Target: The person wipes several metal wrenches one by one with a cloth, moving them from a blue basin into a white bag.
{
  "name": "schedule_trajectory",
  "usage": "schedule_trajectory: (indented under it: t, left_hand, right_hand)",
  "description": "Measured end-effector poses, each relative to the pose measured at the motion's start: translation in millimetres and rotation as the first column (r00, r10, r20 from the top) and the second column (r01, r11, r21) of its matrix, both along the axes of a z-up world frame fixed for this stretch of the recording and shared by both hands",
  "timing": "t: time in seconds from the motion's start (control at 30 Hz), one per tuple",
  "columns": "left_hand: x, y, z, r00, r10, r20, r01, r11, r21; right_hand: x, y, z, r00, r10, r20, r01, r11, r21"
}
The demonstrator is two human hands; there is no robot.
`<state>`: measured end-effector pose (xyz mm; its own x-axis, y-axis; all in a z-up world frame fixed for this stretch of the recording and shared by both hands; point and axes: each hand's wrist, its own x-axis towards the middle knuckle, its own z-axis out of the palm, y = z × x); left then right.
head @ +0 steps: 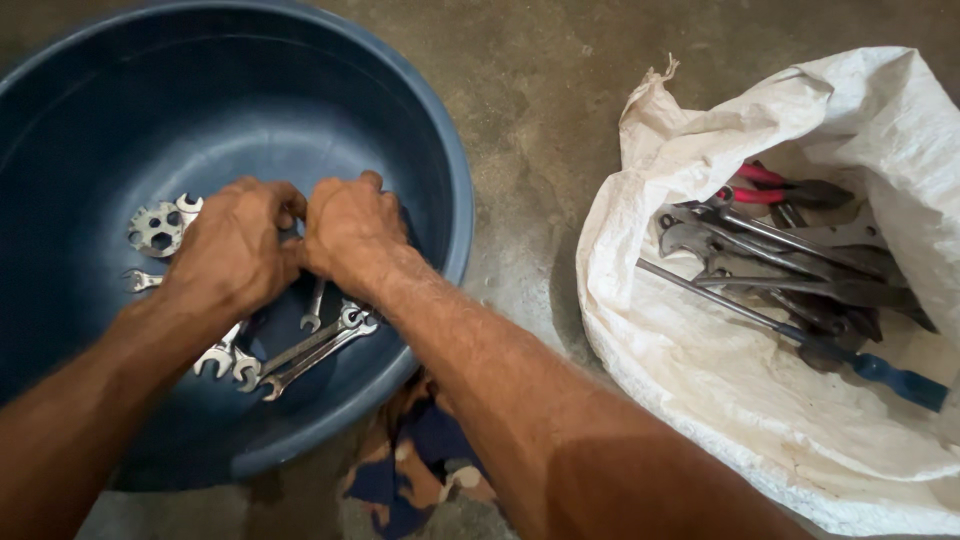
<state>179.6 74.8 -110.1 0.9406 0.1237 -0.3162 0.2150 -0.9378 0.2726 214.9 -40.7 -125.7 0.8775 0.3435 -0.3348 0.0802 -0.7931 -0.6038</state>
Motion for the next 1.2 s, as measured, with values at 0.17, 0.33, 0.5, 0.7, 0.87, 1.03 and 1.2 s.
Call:
schedule_trajectory:
  t: [0.17,0.33,0.5,0.7,0.87,1.03,1.2]
  left_hand:
    - [-10.2,-0.2,-4.4,0.997,-0.072,0.027,0.071,0.997,0.029]
    - [-20.9,-1.9,-0.9,0.976,-0.187,0.115,0.185,0.982,0.024]
    - [-29.2,-12.3,0.5,0.986,-0.115,0.122,0.133,0.98,-0.145]
    - [-24.7,-26.6,-15.7,0.986,0.042,0.159,-0.01,0.98,-0.197]
    - [-27.9,-24.8,-26.5,0.954,0.002,0.299,0.041,0.989,-0.139]
    - [-25.9,-22.4,-33.5,0.946,0.03,0.323,0.012,0.992,-0.128]
    - [-24.0,-22.9,-29.0,0.978,0.144,0.154,-0.11,0.972,-0.21]
  right_hand:
    - [-6.9,2.5,-6.2,0.994,-0.099,0.044,0.098,0.995,0.026]
    - [-3.8,9.8,-9.0,0.988,-0.15,-0.023,0.148,0.987,-0.054]
    - [-3.1,7.3,-4.8,0.958,-0.283,-0.046,0.285,0.956,0.064]
    - [-3.7,3.7,6.5,0.89,-0.422,-0.174,0.443,0.89,0.106]
    - [-3.7,0.8,-1.5,0.935,-0.352,-0.048,0.355,0.932,0.078]
    - [-1.3,0.7,-7.3,0.944,-0.329,0.005,0.327,0.938,0.114]
    - [3.8,-9.4,2.0,0.946,-0.312,-0.087,0.324,0.92,0.222]
